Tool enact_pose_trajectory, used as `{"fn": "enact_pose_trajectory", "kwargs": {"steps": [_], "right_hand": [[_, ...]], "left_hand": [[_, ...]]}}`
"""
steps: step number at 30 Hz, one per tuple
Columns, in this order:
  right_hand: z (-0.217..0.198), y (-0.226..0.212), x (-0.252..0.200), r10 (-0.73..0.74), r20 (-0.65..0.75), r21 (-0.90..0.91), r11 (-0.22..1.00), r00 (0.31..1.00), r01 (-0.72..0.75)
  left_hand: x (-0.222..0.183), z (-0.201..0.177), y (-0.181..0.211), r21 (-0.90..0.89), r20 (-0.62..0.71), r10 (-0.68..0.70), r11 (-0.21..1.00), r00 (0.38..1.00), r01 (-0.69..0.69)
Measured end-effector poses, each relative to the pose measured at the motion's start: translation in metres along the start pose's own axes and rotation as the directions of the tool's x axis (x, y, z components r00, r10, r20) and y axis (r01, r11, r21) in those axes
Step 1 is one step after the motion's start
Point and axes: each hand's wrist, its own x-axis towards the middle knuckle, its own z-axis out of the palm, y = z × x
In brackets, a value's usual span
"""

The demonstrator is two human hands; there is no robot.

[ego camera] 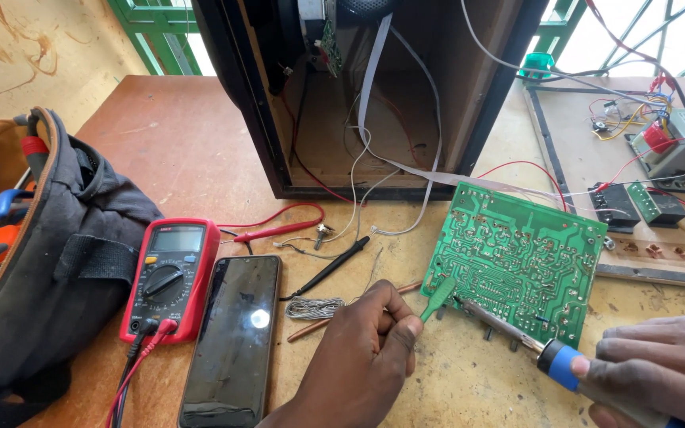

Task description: Soldering and reworking components on a printed circuit board using a handheld soldering iron at a repair bench.

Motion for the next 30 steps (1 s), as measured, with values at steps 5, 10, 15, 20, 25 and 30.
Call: {"fn": "enact_pose_trajectory", "kwargs": {"steps": [5, 10, 15, 20, 25, 30], "right_hand": [[-0.004, -0.019, 0.021, -0.040, -0.006, -0.061, 0.997, 0.999, 0.040], [-0.003, -0.025, 0.027, -0.048, -0.072, -0.046, 0.998, 0.996, 0.044], [-0.003, -0.024, 0.027, -0.067, -0.060, -0.038, 0.997, 0.996, 0.065], [-0.006, -0.027, 0.029, -0.077, -0.038, -0.030, 0.997, 0.996, 0.076], [-0.012, -0.028, 0.030, -0.131, 0.077, -0.054, 0.989, 0.988, 0.136], [-0.015, -0.030, 0.030, -0.203, 0.179, -0.053, 0.975, 0.963, 0.215]], "left_hand": [[0.001, 0.002, -0.004, 0.000, -0.007, 0.029, 1.000, 1.000, -0.029], [0.000, 0.002, -0.004, 0.011, -0.013, 0.038, 0.999, 0.999, -0.038], [-0.001, 0.002, -0.003, -0.073, -0.001, 0.019, 0.997, 1.000, -0.019], [0.000, 0.003, -0.009, -0.176, 0.001, 0.067, 0.982, 0.998, -0.066], [0.002, 0.005, -0.011, -0.170, -0.010, 0.077, 0.982, 0.997, -0.078], [0.008, 0.012, -0.013, -0.189, -0.008, 0.146, 0.971, 0.989, -0.145]]}}
